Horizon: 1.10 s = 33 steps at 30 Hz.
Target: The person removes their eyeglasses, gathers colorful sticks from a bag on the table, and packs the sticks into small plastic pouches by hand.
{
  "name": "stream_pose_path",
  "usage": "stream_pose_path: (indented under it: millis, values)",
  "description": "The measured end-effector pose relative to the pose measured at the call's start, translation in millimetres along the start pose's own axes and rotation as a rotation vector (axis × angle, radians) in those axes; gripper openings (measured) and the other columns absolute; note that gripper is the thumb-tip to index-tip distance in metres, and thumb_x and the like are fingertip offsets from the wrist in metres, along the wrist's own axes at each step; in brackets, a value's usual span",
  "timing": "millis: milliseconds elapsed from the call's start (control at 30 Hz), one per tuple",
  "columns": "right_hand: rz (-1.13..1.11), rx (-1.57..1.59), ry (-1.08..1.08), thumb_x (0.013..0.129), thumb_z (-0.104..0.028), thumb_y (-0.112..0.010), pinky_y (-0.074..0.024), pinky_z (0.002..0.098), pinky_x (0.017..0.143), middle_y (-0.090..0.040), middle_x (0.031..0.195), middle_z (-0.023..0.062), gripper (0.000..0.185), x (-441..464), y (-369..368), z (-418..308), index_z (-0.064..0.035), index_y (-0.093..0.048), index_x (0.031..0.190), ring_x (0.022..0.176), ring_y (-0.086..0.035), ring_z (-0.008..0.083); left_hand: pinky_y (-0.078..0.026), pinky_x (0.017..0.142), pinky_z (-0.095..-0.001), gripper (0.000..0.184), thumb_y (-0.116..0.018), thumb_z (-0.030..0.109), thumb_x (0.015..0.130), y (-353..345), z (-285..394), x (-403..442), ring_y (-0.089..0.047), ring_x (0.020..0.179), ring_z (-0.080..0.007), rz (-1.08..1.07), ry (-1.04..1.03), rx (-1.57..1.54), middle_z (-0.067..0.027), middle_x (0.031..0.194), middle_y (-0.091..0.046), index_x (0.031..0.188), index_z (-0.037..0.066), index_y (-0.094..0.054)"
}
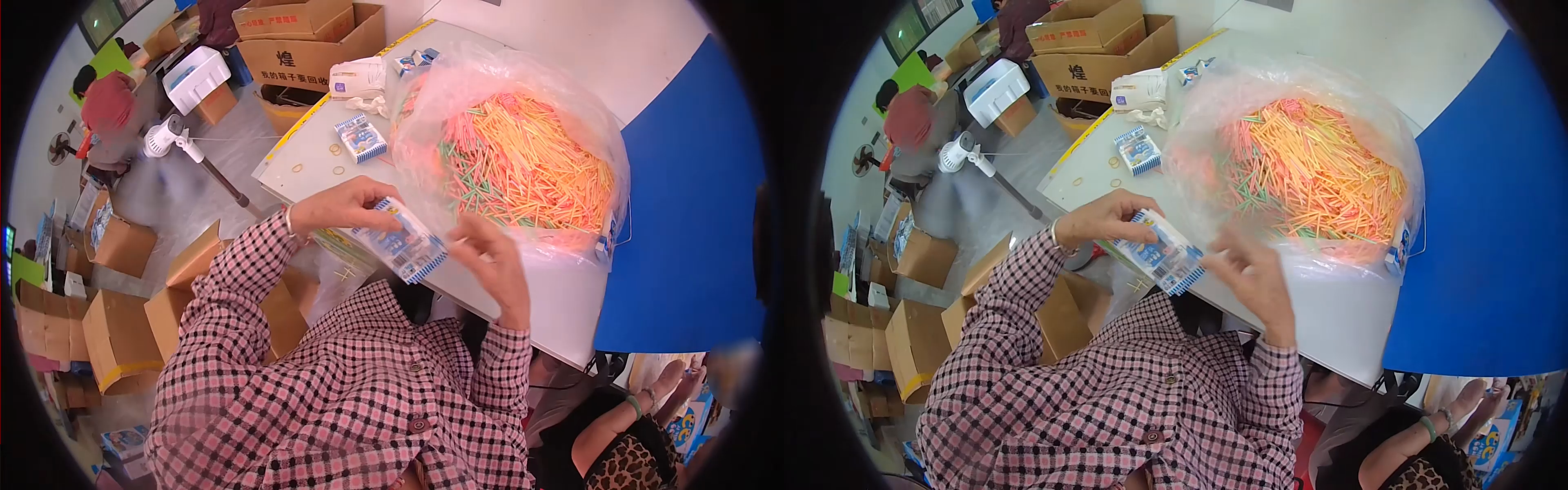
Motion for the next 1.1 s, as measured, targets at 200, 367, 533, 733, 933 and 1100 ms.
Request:
stream_pose_path:
  millis: [200, 367, 533, 733, 933, 1100]
  values:
    - [0.393, -1.013, 0.295, 0.081, -0.015, -0.062, -0.0465, 0.0368, 0.066, -0.06, 0.084, 0.0096, 0.016, -0.9, 5.8, 41.5, -0.0008, -0.064, 0.089, 0.077, -0.058, 0.0242, -0.05, 0.072, -0.0224, 0.029, -0.062, 0.021, 0.085, 9.8, 19.8, 11.3, -0.061, 0.08, -0.0091, 0.453, -0.155, -0.494, -0.0056, 0.095, -0.064, 0.101, -0.002, -0.06]
    - [0.177, -0.889, 0.164, 0.082, -0.017, -0.061, -0.0455, 0.0386, 0.067, -0.057, 0.09, 0.0138, 0.018, -5.8, -45.4, 44.0, -0.0025, -0.062, 0.091, 0.082, -0.054, 0.0308, -0.05, 0.069, -0.0219, 0.032, -0.06, 0.025, 0.087, 13.7, -8.8, 72.5, -0.061, 0.078, -0.0073, 0.576, -0.165, -0.388, -0.0045, 0.093, -0.064, 0.104, -0.002, -0.06]
    - [0.278, -0.797, 0.26, 0.081, -0.02, -0.061, -0.0458, 0.0369, 0.068, -0.055, 0.092, 0.0154, 0.023, -25.8, -30.1, 49.6, -0.0013, -0.058, 0.092, 0.084, -0.053, 0.0309, -0.05, 0.069, -0.0229, 0.032, -0.057, 0.026, 0.089, 18.0, -75.3, 79.7, -0.06, 0.079, -0.0078, 0.784, -0.006, -0.263, -0.0042, 0.091, -0.063, 0.104, -0.003, -0.058]
    - [0.56, -1.233, 0.233, 0.08, -0.015, -0.063, -0.0445, 0.0383, 0.071, -0.054, 0.093, 0.0155, 0.02, -56.9, 50.1, 63.3, -0.002, -0.057, 0.094, 0.087, -0.053, 0.0311, -0.048, 0.058, -0.0214, 0.026, -0.06, 0.022, 0.088, 31.3, -109.6, 64.7, -0.058, 0.07, -0.0061, 0.865, -0.091, -0.431, -0.002, 0.084, -0.062, 0.098, -0.002, -0.058]
    - [0.317, -1.034, -0.101, 0.077, -0.015, -0.067, -0.0436, 0.0395, 0.071, -0.056, 0.098, 0.0154, 0.024, -105.0, 48.6, 63.2, 0.0012, -0.057, 0.092, 0.089, -0.053, 0.0322, -0.05, 0.063, -0.0207, 0.028, -0.061, 0.019, 0.087, 19.7, -95.3, 45.3, -0.06, 0.074, -0.0074, 0.888, -0.08, -0.399, -0.0037, 0.09, -0.062, 0.105, -0.001, -0.055]
    - [0.553, -0.992, 0.145, 0.076, -0.017, -0.068, -0.0434, 0.0404, 0.081, -0.056, 0.106, 0.0171, 0.032, -67.1, 50.3, 27.2, 0.0009, -0.058, 0.1, 0.097, -0.051, 0.0353, -0.051, 0.073, -0.0221, 0.035, -0.06, 0.02, 0.088, 18.6, -91.2, 35.7, -0.061, 0.084, -0.0094, 0.813, -0.012, -0.301, -0.0062, 0.102, -0.061, 0.113, -0.003, -0.051]
Point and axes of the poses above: each hand's wrist, its own x-axis towards the middle knuckle, its own y-axis out of the back of the hand, z = x × y, the point moved 1 cm from there along x, towards the middle knuckle
